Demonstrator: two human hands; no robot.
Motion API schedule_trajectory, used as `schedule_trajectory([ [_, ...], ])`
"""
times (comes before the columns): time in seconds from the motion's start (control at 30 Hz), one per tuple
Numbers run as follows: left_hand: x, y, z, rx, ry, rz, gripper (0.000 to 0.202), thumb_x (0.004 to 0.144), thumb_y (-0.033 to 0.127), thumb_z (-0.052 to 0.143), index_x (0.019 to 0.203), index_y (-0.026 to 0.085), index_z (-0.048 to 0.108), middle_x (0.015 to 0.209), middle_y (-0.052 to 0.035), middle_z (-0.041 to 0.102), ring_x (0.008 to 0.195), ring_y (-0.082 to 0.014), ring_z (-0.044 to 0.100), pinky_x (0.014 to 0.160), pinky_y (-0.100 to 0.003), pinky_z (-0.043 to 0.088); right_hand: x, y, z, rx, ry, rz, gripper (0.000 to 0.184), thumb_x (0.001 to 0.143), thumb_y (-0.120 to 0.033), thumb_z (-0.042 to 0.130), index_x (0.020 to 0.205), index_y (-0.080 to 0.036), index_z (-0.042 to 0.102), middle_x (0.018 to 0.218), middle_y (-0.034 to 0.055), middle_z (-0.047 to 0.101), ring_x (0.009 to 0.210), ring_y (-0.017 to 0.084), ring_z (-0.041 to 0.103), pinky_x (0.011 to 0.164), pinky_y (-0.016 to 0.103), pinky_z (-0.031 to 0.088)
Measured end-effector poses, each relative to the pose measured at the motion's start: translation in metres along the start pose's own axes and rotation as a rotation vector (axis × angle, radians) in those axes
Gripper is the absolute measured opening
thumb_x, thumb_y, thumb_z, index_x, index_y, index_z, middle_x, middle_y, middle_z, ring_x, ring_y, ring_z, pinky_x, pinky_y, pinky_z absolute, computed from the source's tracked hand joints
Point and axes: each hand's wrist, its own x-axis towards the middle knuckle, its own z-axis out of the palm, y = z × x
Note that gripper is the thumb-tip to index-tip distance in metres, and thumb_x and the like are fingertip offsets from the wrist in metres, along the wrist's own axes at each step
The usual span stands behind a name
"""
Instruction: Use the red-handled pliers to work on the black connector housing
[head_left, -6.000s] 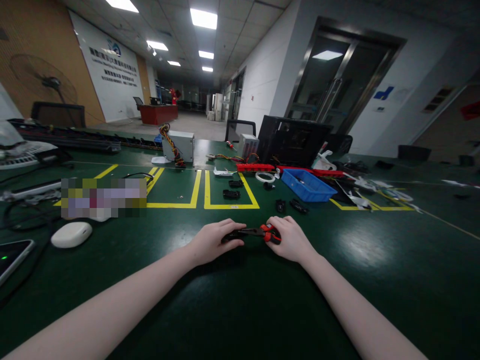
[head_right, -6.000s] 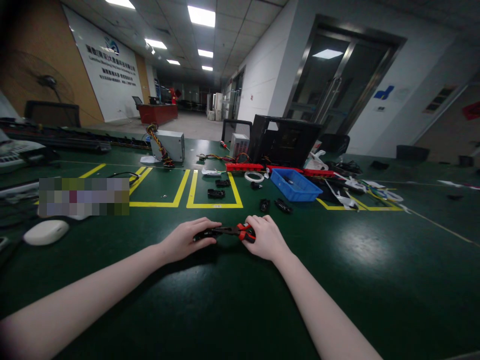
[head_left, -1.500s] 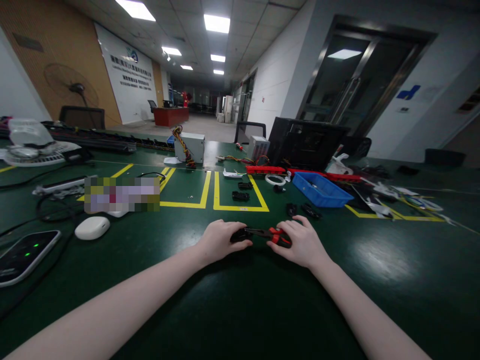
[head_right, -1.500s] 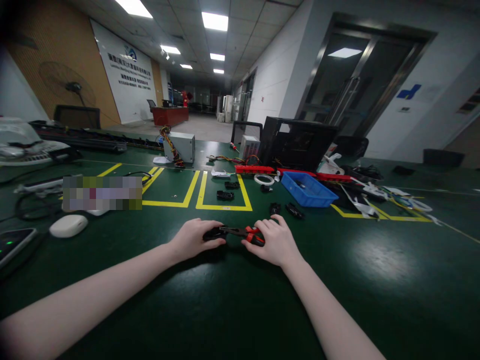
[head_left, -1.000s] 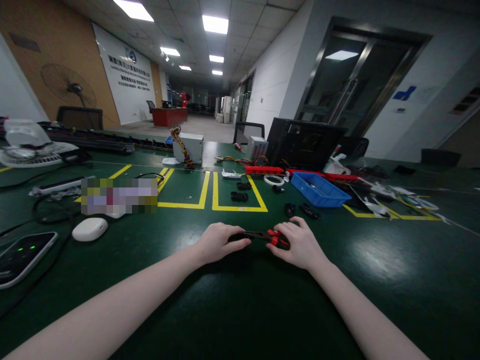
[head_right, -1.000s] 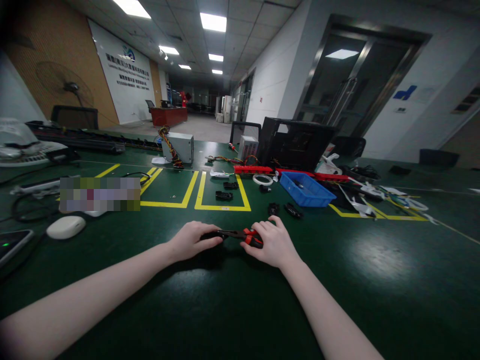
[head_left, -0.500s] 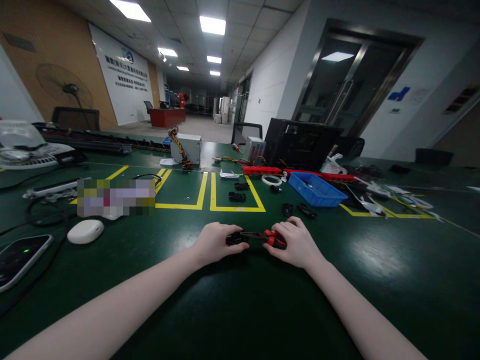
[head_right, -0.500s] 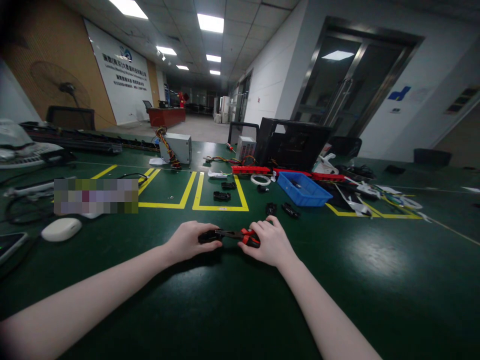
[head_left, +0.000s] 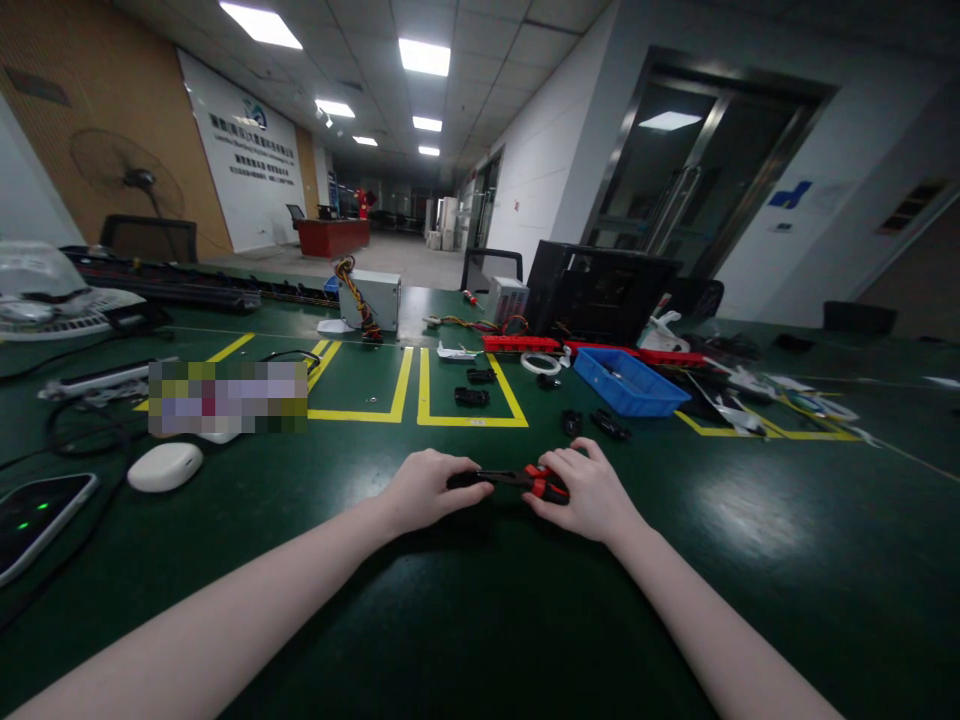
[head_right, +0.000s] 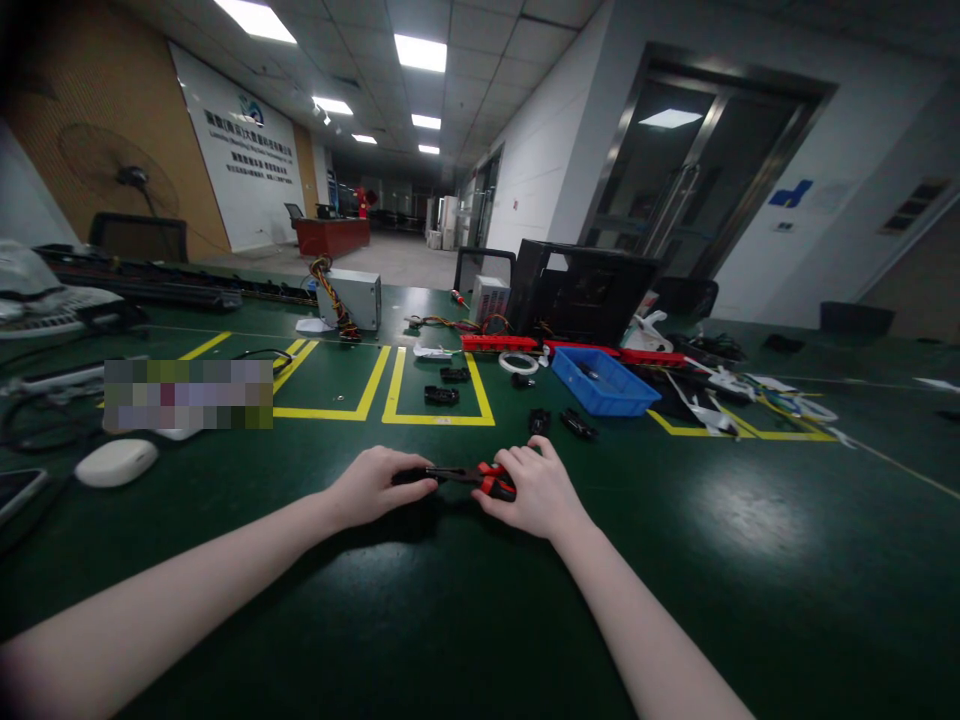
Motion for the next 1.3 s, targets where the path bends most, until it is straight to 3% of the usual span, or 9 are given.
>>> schedule_trajectory([
  [0.27, 0.0009, -0.0011, 0.0022, -0.030, 0.016, -0.003, 0.035, 0.091, 0.047, 0.055, 0.109, 0.021, 0.070, 0.084, -0.0018, 0.072, 0.068, -0.0156, 0.064, 0.060, -0.023, 0.041, 0.0000, 0.0003, -0.0005, 0.006, -0.013, 0.020, 0.033, 0.081, -0.053, 0.059, 0.083, -0.020, 0.059, 0.077, 0.0038, 0.067, 0.072, 0.019, 0.060, 0.090, 0.042, 0.035],
  [0.5, 0.0017, -0.0021, 0.0068, 0.132, 0.062, -0.025, 0.037, 0.086, 0.049, 0.061, 0.109, 0.022, 0.070, 0.089, -0.0035, 0.074, 0.077, -0.0201, 0.068, 0.066, -0.026, 0.046, 0.0000, 0.0005, 0.0009, -0.048, -0.002, 0.005, 0.034, 0.079, -0.054, 0.060, 0.083, -0.020, 0.059, 0.077, 0.0039, 0.066, 0.071, 0.019, 0.060, 0.089, 0.040, 0.035],
  [0.87, 0.0010, -0.0026, 0.0064, 0.195, 0.044, -0.015, 0.037, 0.086, 0.050, 0.060, 0.108, 0.021, 0.070, 0.091, -0.0039, 0.075, 0.078, -0.0211, 0.069, 0.067, -0.027, 0.048, -0.0002, 0.0009, 0.0013, -0.041, -0.018, 0.004, 0.035, 0.081, -0.054, 0.058, 0.084, -0.020, 0.059, 0.078, 0.0050, 0.066, 0.072, 0.020, 0.059, 0.090, 0.042, 0.035],
  [1.1, 0.0018, 0.0001, 0.0080, 0.346, -0.005, 0.025, 0.033, 0.088, 0.045, 0.059, 0.103, 0.017, 0.069, 0.091, -0.0065, 0.075, 0.079, -0.0247, 0.071, 0.077, -0.036, 0.049, 0.0003, -0.0005, 0.0013, -0.129, -0.032, -0.022, 0.040, 0.080, -0.056, 0.057, 0.087, -0.017, 0.062, 0.083, 0.0090, 0.067, 0.079, 0.024, 0.061, 0.093, 0.045, 0.035],
  [1.3, 0.0016, -0.0001, 0.0091, 0.336, 0.008, 0.016, 0.034, 0.088, 0.046, 0.058, 0.104, 0.018, 0.068, 0.091, -0.0063, 0.075, 0.079, -0.0244, 0.071, 0.078, -0.036, 0.049, 0.0001, -0.0018, 0.0005, -0.129, -0.021, -0.014, 0.039, 0.080, -0.055, 0.058, 0.087, -0.017, 0.061, 0.083, 0.0086, 0.067, 0.079, 0.023, 0.061, 0.092, 0.043, 0.035],
])
